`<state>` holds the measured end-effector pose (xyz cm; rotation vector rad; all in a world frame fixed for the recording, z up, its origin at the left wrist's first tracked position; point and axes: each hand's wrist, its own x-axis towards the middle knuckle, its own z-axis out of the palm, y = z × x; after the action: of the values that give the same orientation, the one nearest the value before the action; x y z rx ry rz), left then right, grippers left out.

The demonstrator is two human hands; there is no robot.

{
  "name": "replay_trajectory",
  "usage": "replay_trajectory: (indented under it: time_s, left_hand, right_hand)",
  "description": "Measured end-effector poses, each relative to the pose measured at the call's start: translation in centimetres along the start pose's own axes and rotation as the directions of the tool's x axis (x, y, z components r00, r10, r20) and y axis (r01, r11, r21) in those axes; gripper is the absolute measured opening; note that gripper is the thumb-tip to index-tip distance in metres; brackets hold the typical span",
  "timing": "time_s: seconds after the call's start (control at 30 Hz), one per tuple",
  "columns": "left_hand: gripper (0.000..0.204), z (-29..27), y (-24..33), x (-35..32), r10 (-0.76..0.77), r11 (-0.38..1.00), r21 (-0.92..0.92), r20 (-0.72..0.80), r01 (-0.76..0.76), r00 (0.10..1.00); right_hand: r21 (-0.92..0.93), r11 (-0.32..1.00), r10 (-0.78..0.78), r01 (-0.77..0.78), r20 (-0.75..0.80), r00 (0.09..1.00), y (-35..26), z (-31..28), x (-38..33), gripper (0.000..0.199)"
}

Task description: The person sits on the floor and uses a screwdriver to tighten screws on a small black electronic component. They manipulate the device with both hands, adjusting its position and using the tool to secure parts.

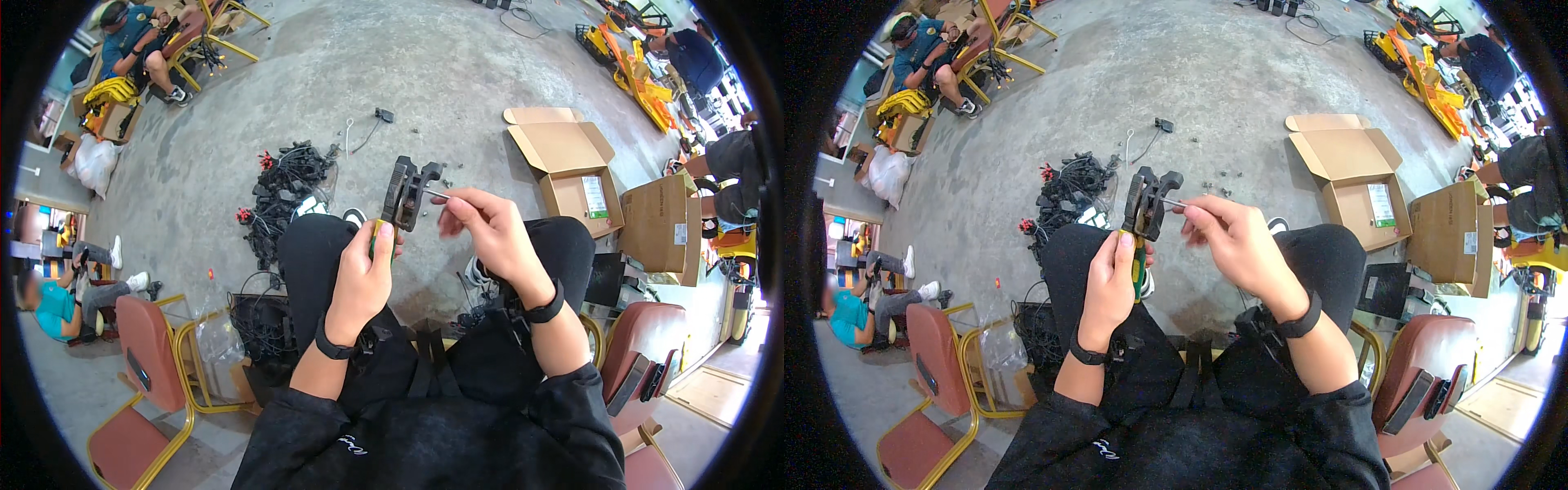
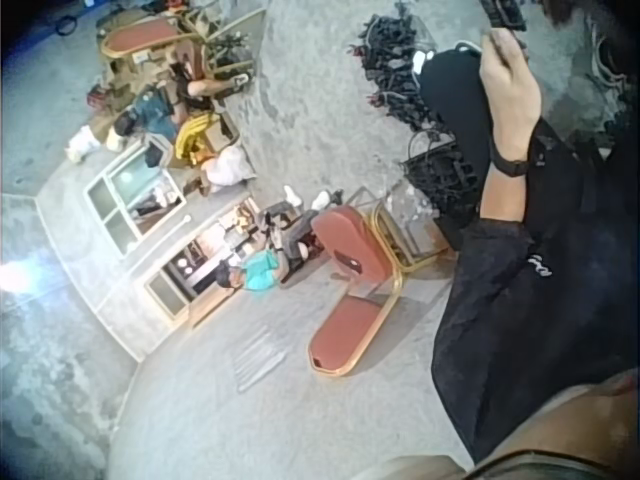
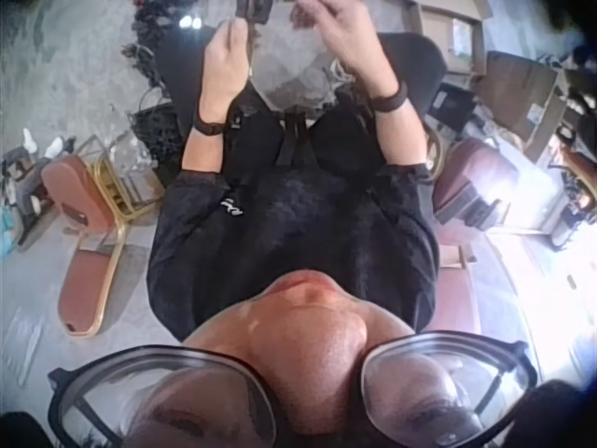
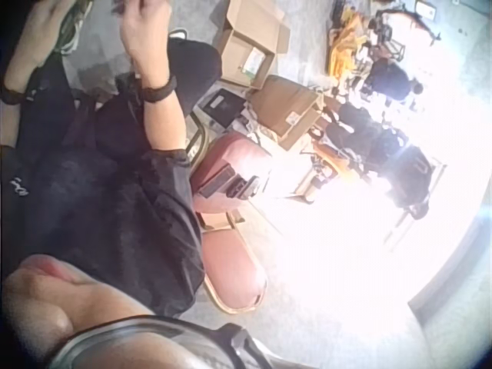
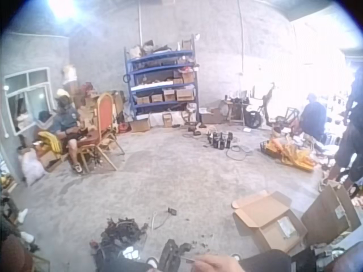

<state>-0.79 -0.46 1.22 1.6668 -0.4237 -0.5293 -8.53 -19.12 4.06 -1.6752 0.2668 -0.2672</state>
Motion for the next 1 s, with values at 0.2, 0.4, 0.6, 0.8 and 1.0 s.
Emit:
replay_trajectory:
  time_s: [0.2, 0.4, 0.6, 0.8, 1.0]
  left_hand:
    - [0.042, -0.2, 0.0, 0.1, -0.088, 0.995, -0.043, 0.045, 0.090, 0.995]
    - [0.044, -0.3, 0.2, 0.2, -0.111, 0.988, -0.098, 0.054, 0.116, 0.992]
    - [0.043, -0.3, 0.1, 0.2, -0.120, 0.987, -0.098, 0.063, 0.125, 0.991]
    - [0.042, -0.3, 0.3, 0.2, -0.130, 0.989, -0.066, 0.057, 0.134, 0.990]
    - [0.041, -0.3, -0.2, 0.3, -0.134, 0.990, -0.029, 0.062, 0.136, 0.989]
  right_hand:
    - [0.252, 0.934, 0.233, -0.252, 0.106, 0.967, -0.4, -0.1, -0.2, 0.026]
    - [-0.325, 0.930, -0.208, 0.173, -0.077, 0.975, 0.3, 0.7, -0.2, 0.016]
    - [-0.474, 0.822, -0.385, 0.315, -0.054, 0.921, 0.1, 0.5, 0.0, 0.016]
    - [-0.542, 0.769, -0.427, 0.338, -0.044, 0.903, 0.0, 0.5, 0.0, 0.017]
    - [-0.605, 0.717, -0.457, 0.347, -0.032, 0.889, 0.2, 0.5, 0.0, 0.018]
